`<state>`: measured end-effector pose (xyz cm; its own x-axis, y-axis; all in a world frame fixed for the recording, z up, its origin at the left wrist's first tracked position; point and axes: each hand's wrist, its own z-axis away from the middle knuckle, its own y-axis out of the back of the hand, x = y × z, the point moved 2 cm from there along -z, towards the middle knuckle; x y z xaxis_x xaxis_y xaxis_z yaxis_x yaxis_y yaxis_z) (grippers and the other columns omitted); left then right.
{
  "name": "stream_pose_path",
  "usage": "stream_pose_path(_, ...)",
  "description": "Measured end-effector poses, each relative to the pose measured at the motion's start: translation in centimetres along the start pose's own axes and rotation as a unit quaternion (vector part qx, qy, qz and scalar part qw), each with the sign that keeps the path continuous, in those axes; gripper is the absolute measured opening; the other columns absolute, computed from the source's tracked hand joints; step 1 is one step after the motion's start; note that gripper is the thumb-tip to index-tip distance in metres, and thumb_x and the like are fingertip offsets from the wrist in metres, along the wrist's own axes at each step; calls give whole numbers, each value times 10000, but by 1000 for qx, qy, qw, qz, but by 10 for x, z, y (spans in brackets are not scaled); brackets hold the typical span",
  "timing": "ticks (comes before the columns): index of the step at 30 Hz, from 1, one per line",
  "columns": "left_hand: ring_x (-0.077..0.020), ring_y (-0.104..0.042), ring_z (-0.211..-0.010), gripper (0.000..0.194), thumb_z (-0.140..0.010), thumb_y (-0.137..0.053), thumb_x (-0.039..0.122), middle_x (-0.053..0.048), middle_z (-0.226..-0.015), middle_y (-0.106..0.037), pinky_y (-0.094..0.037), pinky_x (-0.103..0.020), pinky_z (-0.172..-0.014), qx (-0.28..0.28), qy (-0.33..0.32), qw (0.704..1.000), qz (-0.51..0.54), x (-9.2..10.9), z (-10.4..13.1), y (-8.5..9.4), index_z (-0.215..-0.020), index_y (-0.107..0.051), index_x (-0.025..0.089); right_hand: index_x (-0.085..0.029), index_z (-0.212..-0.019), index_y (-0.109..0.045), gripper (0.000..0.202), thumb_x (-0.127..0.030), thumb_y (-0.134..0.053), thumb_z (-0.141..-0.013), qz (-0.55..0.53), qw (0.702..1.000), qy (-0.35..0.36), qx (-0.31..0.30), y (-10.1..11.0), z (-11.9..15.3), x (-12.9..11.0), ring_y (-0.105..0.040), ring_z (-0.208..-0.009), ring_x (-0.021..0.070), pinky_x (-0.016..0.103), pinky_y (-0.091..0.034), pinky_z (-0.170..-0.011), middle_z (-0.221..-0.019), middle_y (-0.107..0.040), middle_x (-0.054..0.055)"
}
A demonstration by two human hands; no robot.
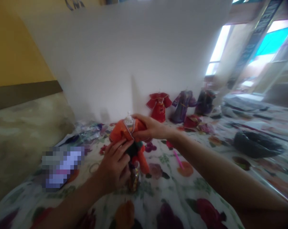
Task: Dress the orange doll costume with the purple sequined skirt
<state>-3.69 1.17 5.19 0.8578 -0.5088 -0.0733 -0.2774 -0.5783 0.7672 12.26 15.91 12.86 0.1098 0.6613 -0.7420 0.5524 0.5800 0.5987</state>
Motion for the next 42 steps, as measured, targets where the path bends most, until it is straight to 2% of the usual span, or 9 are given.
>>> stream_pose_path(8,-333,-482,-1304,77,-798,-550,138,-122,-1379,-598,-294,-540,-1106,-2,2,999,-49,-2,3,-6,-828,-610,177,-172,-1388,-470,690,-321,-751,-776,-11,1000,-7,5,-1,2,0,-630,-858,189,309,-560,-738,-987,-647,66)
stream_pose_path(15,-340,-496,-1279,82,-800,-561,147,-137,-1339,-621,-308,-547,-1105,-9,5,998,-55,-2,3,-7,-840,-630,166,-217,-1511,-337,953,-448,-806,-715,3,998,-60,20,-4,10,-1,-642,-881,233,377,-568,-763,-1003,-651,82)
stream_pose_path(20,-346,-476,-1301,70,-804,-558,146,-139,-1360,-602,-304,-551,-1107,-8,2,999,-47,-3,3,-8,-838,-616,166,-204,-1498,-346,898,-433,-778,-746,16,999,-8,46,-11,8,5,-639,-922,229,410,-547,-857,-1049,-652,83)
stream_pose_path(27,-339,-410,-1341,124,-766,-539,86,-167,-1382,-540,-323,-535,-1102,-18,31,999,34,-3,4,-2,-862,-554,163,-229,-1485,-345,889,-401,-786,-733,25,995,8,93,-16,5,15,-639,-943,236,426,-555,-872,-1095,-640,69)
stream_pose_path(32,-287,-500,-1223,145,-785,-527,80,-144,-1311,-545,-395,-463,-1029,-19,67,992,107,8,0,15,-893,-521,175,-275,-1484,-343,893,-416,-792,-725,29,995,-17,97,-16,6,20,-642,-859,220,401,-580,-777,-1050,-633,57)
stream_pose_path(35,-214,-600,-1060,107,-832,-493,103,-90,-1170,-612,-477,-348,-882,-76,114,969,205,13,-9,27,-889,-509,192,-272,-1481,-342,888,-414,-790,-727,25,995,-23,96,-15,6,20,-626,-765,188,374,-572,-711,-960,-632,31)
stream_pose_path(38,-176,-630,-830,45,-881,-472,177,-26,-905,-652,-481,-292,-696,-141,206,922,296,8,-21,36,-849,-491,204,-259,-1475,-348,864,-379,-783,-738,13,995,-5,95,-15,6,20,-608,-745,172,363,-562,-710,-909,-623,10)
stream_pose_path(42,-170,-607,-762,54,-889,-493,230,-8,-820,-639,-457,-281,-647,-186,276,867,371,-4,-33,41,-864,-530,200,-245,-1480,-333,864,-346,-773,-744,-12,995,10,95,-15,7,19,-587,-742,158,351,-561,-720,-914,-605,7)
